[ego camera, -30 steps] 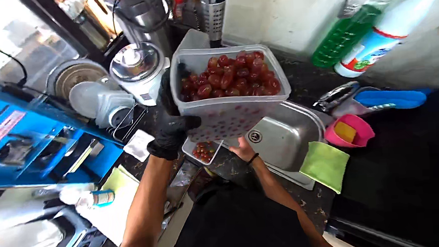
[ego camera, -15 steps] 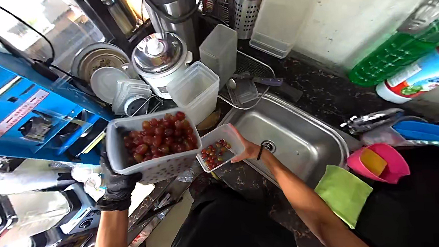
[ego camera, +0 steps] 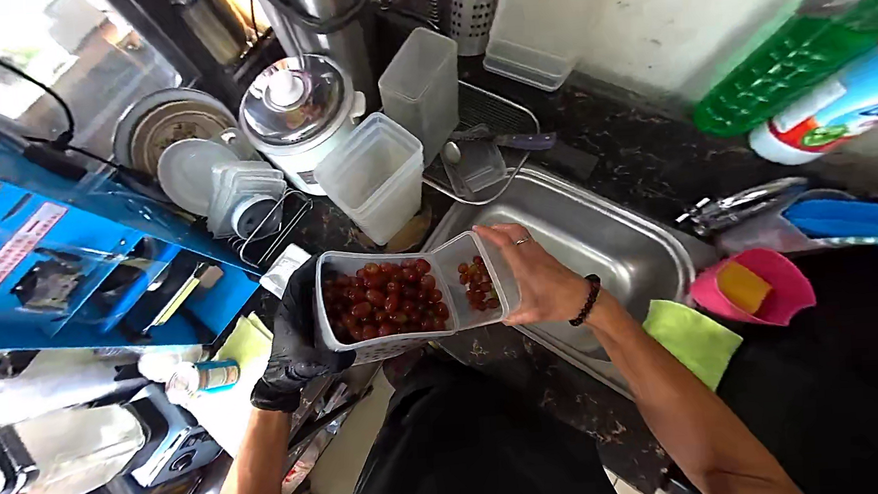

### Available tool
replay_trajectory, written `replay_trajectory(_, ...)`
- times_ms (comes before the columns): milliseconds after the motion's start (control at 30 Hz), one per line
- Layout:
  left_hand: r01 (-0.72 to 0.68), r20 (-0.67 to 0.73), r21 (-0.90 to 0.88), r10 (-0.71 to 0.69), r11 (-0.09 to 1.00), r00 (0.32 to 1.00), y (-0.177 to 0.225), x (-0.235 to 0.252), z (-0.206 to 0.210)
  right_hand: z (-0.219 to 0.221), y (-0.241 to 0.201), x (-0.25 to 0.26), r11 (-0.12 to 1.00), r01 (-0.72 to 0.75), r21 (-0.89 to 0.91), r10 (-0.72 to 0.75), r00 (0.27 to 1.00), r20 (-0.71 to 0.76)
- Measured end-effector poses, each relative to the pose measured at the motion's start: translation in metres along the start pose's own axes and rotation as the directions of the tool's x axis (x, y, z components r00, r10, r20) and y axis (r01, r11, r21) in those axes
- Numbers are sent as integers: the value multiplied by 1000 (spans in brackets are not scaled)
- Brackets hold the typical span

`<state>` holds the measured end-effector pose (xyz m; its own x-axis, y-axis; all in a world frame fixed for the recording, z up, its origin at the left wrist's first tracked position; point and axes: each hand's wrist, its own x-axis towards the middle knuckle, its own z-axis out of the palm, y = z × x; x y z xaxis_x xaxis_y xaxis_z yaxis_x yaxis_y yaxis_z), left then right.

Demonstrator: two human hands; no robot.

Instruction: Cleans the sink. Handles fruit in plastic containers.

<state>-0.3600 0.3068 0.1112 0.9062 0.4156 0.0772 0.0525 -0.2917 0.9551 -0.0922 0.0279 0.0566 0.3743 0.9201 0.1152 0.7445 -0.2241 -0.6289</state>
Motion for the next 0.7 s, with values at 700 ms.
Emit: replay_trajectory(700,-269,479,695,-151,667,865,26,103,34,130,-14,-19,898,-255,359,359,896,-261)
